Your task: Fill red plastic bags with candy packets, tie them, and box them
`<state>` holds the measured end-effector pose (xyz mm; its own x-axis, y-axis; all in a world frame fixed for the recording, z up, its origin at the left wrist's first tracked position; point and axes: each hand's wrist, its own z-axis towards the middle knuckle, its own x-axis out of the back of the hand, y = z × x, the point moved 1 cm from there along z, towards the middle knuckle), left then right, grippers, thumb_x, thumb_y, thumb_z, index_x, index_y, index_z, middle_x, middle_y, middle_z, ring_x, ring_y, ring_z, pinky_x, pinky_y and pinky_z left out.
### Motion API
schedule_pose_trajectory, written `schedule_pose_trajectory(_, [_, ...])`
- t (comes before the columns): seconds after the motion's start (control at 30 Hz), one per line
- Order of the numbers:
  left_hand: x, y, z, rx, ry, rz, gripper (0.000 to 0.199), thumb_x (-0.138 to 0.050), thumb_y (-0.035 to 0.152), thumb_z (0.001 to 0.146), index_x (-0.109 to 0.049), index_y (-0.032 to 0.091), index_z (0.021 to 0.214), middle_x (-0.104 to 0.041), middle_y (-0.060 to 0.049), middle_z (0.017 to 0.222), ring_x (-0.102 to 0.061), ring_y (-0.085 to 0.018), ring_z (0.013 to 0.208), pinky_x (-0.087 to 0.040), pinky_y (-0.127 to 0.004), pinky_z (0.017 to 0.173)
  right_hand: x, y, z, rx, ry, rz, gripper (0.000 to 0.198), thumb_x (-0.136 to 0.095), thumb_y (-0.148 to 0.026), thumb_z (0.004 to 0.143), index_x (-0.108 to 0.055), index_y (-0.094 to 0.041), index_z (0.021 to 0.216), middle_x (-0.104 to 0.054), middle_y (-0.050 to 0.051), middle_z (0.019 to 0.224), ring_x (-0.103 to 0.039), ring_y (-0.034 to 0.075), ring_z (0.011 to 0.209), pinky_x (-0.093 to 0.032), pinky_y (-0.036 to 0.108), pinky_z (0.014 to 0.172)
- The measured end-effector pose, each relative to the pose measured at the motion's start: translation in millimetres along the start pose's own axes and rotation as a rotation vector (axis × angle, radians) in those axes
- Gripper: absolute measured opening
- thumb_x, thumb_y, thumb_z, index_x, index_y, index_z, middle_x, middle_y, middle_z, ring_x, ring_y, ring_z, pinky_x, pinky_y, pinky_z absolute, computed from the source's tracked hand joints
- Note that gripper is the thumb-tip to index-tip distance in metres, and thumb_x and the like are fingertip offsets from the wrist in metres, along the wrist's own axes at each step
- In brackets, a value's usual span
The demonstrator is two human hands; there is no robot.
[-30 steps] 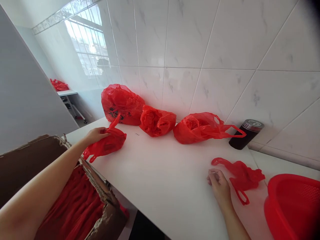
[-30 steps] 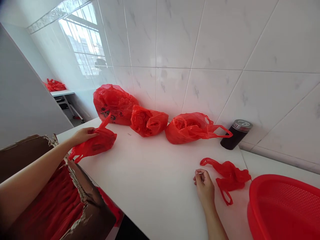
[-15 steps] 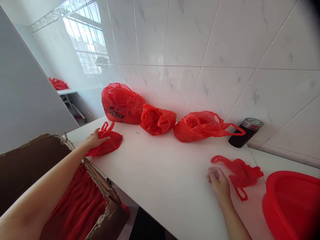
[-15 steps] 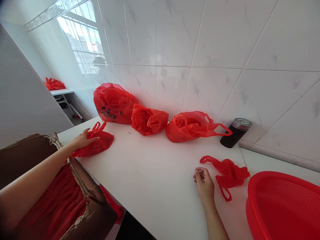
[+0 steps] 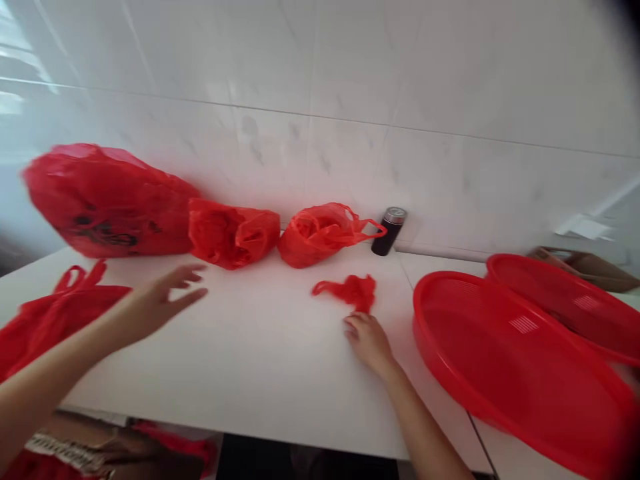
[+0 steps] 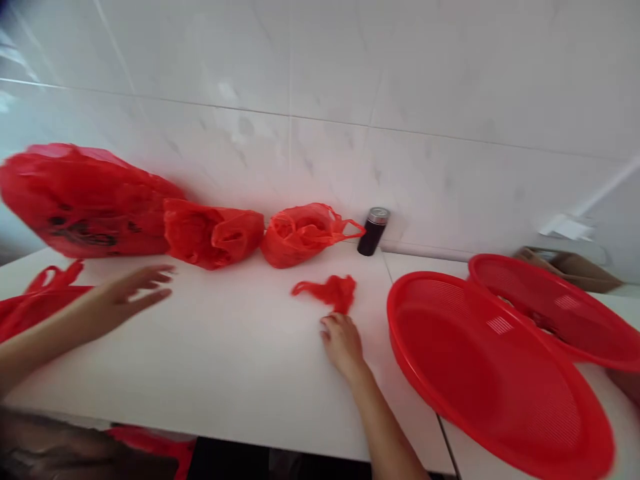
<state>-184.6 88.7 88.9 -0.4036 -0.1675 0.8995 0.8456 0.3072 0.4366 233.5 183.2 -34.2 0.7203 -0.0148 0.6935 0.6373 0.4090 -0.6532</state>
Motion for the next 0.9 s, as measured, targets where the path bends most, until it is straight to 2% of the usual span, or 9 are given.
schedule_pose_trajectory(0.1, [-64,66,-11,-0.17,-0.523,-0.12,0.071,-0.054,0.07,0.072,-0.047,0.037,0.135,-0.062,-0.006,0.129,-0.062,-0.028,0.109,-0.049,-0.033,0.086,-16,-21,-18,0.005,-0.073,0.04,0.028,-0.055,-0.017,0.08,-0.07,-0.03,0.1,-0.07,0.003,0.104,-0.061,0.025,0.101,-0.049,0.039,0.085])
schedule_pose_trajectory(0.13, [-84,84,-17,-0.187,-0.573,-0.105,0.08,-0.057,0.069,0.07,-0.041,0.036,0.141,-0.057,-0.009,0.135,-0.061,-0.03,0.11,-0.048,-0.037,0.087,-17,-27,-22,0.002,-0.088,0.056,0.029,-0.051,-0.018,0.083,-0.069,-0.03,0.102,-0.07,0.002,0.104,-0.062,0.024,0.1,-0.049,0.038,0.083])
schedule_pose_trajectory(0.23, [-133,129,-30,-0.314,-0.481,-0.014,0.089,-0.062,0.062,0.068,-0.035,0.028,0.146,-0.052,-0.016,0.138,-0.056,-0.037,0.116,-0.046,-0.044,0.09,-7,-39,-31,0.011,-0.109,0.149,0.029,-0.045,-0.017,0.086,-0.067,-0.029,0.102,-0.069,0.001,0.103,-0.063,0.019,0.095,-0.049,0.034,0.082])
schedule_pose_trajectory(0.33, [-160,154,-29,-0.351,-0.452,0.004,0.064,-0.06,0.049,0.074,-0.052,0.028,0.134,-0.067,-0.013,0.117,-0.063,-0.036,0.105,-0.048,-0.04,0.08,12,-45,-36,0.034,-0.109,0.306,0.027,-0.043,-0.016,0.086,-0.065,-0.026,0.098,-0.067,0.0,0.092,-0.061,0.015,0.081,-0.047,0.029,0.074])
schedule_pose_trajectory(0.53, [-151,151,13,-0.251,-0.378,-0.054,0.031,-0.042,0.033,0.084,-0.07,0.024,0.093,-0.069,-0.001,0.075,-0.055,-0.014,0.036,-0.047,-0.031,0.059,47,-39,-47,0.02,0.012,0.511,0.022,-0.039,-0.01,0.08,-0.058,-0.022,0.078,-0.061,0.001,0.082,-0.056,0.014,0.073,-0.043,0.025,0.067])
schedule_pose_trajectory(0.67, [-129,129,29,-0.146,-0.327,-0.123,0.027,-0.047,0.03,0.078,-0.07,0.023,0.091,-0.064,0.0,0.065,-0.059,-0.017,0.043,-0.044,-0.03,0.055,67,-31,-57,-0.051,0.086,0.525,0.021,-0.039,-0.007,0.077,-0.052,-0.021,0.071,-0.055,-0.001,0.073,-0.051,0.013,0.068,-0.042,0.024,0.065])
schedule_pose_trajectory(0.73, [-120,121,26,-0.105,-0.341,-0.173,0.025,-0.05,0.03,0.075,-0.07,0.022,0.089,-0.066,-0.001,0.066,-0.064,-0.019,0.052,-0.045,-0.029,0.056,76,-34,-60,-0.04,-0.024,0.509,0.021,-0.04,-0.008,0.079,-0.056,-0.022,0.077,-0.058,-0.001,0.077,-0.054,0.013,0.072,-0.044,0.025,0.068])
schedule_pose_trajectory(0.83, [-113,122,10,-0.092,-0.382,-0.264,0.029,-0.054,0.037,0.076,-0.07,0.025,0.096,-0.072,-0.001,0.083,-0.067,-0.02,0.064,-0.049,-0.031,0.065,87,-47,-60,0.095,-0.267,0.449,0.027,-0.051,-0.014,0.083,-0.061,-0.025,0.105,-0.063,0.003,0.109,-0.057,0.017,0.104,-0.045,0.032,0.092])
schedule_pose_trajectory(0.9, [-112,129,-6,-0.099,-0.421,-0.359,0.032,-0.055,0.039,0.078,-0.069,0.026,0.104,-0.072,-0.001,0.095,-0.066,-0.018,0.066,-0.05,-0.031,0.07,88,-56,-55,0.157,-0.25,0.411,0.027,-0.055,-0.02,0.086,-0.061,-0.027,0.112,-0.058,0.004,0.125,-0.051,0.019,0.12,-0.04,0.036,0.103])
